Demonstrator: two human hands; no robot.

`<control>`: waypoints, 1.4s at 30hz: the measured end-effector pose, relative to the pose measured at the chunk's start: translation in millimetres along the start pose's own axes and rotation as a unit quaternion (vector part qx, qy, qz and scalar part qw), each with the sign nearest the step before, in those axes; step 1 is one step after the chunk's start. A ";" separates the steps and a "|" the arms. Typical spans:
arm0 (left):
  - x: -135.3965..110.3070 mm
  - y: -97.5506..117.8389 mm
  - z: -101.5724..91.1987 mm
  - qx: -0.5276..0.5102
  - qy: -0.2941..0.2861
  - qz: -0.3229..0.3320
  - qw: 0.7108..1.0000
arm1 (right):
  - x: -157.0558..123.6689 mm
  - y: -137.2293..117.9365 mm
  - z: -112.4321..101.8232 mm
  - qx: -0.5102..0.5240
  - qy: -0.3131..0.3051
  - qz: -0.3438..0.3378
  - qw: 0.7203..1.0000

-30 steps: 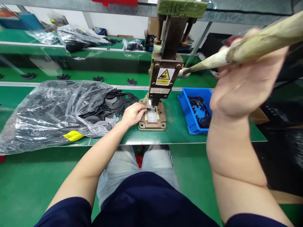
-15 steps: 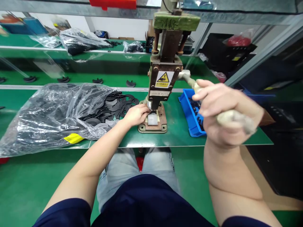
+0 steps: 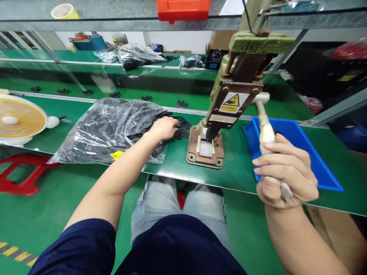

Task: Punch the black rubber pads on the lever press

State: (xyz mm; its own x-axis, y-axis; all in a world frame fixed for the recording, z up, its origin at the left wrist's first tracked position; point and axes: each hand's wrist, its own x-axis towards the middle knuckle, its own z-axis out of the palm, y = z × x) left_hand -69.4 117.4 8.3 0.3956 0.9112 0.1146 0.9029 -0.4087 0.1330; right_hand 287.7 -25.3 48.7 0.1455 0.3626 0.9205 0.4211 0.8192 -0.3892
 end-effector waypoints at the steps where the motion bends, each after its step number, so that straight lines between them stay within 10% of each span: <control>1: -0.4 -17.1 -4.6 0.020 -0.018 -0.036 0.999 | 0.3 0.5 -0.1 -0.010 -0.006 -0.052 0.999; 5: 4.3 -53.0 -6.3 0.033 -0.070 -0.092 0.993 | 0.7 -2.3 4.5 -0.004 -0.035 -0.108 0.994; 16: 56.3 -23.8 25.6 0.062 -0.108 -0.086 0.989 | -2.8 -12.9 14.0 -0.010 0.013 -0.058 0.998; 25: 41.7 -26.4 20.6 0.138 -0.074 -0.016 0.987 | -4.1 -13.8 17.2 0.009 0.027 -0.063 0.998; 30: 20.0 -13.3 2.3 0.013 0.030 0.031 0.999 | -3.7 -15.3 13.3 0.014 -0.004 -0.071 0.997; 35: -9.7 17.1 6.7 -0.052 -0.014 0.077 0.996 | -4.9 -15.7 16.5 0.010 0.012 -0.068 0.998; 42: -29.1 48.1 60.1 -0.392 -0.004 -0.114 0.913 | -4.9 -17.3 14.8 0.010 -0.001 -0.064 0.998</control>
State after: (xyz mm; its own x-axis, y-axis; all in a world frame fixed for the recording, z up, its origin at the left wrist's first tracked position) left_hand -27.4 74.4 -47.9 0.2157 0.9764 -0.0114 0.5651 -0.1154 0.8169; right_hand 266.5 -34.7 50.4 0.0898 0.2553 0.9627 0.4189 0.8673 -0.2690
